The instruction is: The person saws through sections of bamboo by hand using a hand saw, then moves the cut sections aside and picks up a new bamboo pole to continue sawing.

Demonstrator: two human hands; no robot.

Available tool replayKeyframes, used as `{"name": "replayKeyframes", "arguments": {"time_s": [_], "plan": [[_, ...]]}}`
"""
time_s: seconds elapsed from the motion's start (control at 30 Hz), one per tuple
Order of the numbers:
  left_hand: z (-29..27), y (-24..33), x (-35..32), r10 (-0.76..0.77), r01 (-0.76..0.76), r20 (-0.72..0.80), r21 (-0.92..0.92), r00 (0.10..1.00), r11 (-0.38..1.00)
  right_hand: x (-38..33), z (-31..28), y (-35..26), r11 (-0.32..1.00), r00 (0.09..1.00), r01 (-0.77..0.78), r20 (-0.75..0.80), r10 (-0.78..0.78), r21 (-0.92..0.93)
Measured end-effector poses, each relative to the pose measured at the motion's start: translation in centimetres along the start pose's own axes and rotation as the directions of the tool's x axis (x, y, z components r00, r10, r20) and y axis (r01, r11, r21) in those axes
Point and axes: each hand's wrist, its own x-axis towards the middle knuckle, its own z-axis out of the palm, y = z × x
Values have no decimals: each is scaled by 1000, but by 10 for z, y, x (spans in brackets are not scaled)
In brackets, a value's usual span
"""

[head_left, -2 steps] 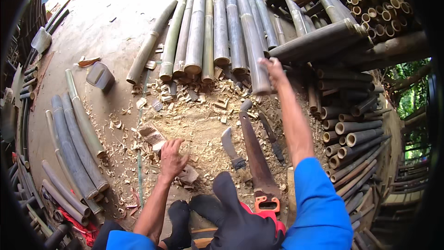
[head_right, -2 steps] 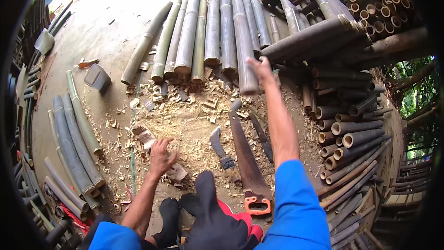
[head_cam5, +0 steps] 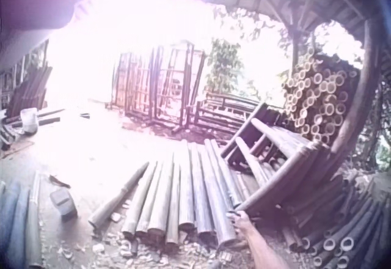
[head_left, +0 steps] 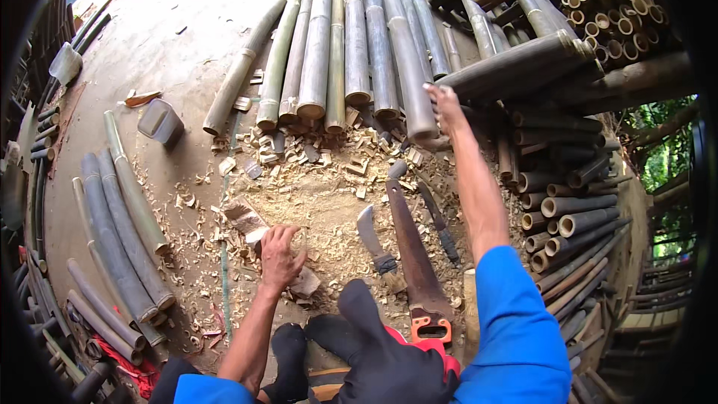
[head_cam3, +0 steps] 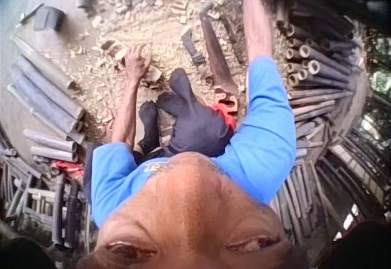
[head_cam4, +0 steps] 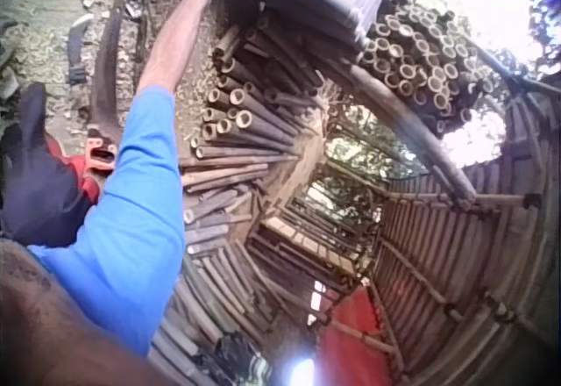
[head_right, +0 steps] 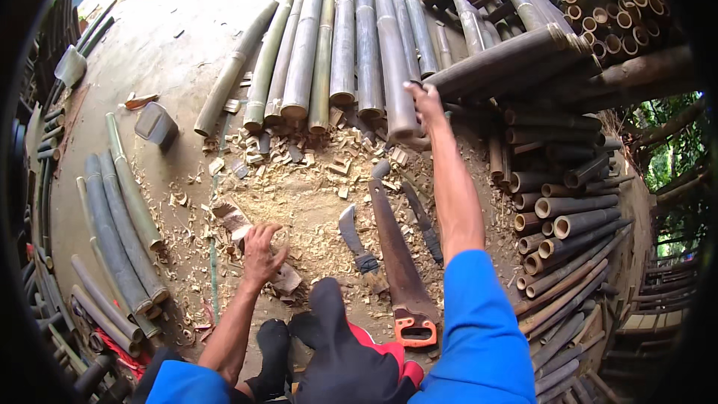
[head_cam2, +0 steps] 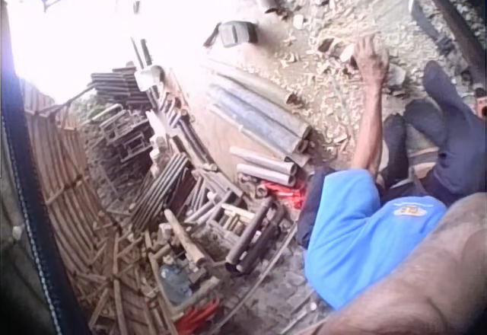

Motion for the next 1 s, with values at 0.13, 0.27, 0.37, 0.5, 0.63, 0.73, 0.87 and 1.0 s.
{"name": "replayKeyframes", "arguments": {"time_s": [0.13, 0.27, 0.37, 0.5, 0.63, 0.73, 0.87, 1.0], "plan": [[11, 28, 10, 77, -74, -28, 107, 997, 992, 40, 0, -13, 869, 977, 181, -15, -211, -460], [-3, 9, -3, -38, 43, -34, 162, 999, 986, 2, 98, 30, 125, 943, 226, 185, -276, -966], [5, 13, 1, 15, -3, -93, 136, 996, 991, 10, 100, 54, 468, 993, 52, -4, -117, -882], [8, 20, 6, -1, 12, -97, 111, 995, 994, 16, 101, 70, 580, 975, 20, -114, -193, -814], [2, 11, -2, -6, 22, -117, 136, 993, 990, -7, 120, 55, 672, 972, -15, -168, -163, -740], [8, 24, 8, 32, -19, -118, 108, 992, 994, -29, 68, 55, 932, 995, 34, -73, -65, -362], [-2, 17, 14, -198, 208, 80, -148, 977, 967, -172, 85, 73, 763, 826, -407, 560, 72, 502], [-28, 46, 98, -258, 484, 410, -727, 875, 487, -333, 95, 68, 606, 601, -667, 793, 96, 433]]}}
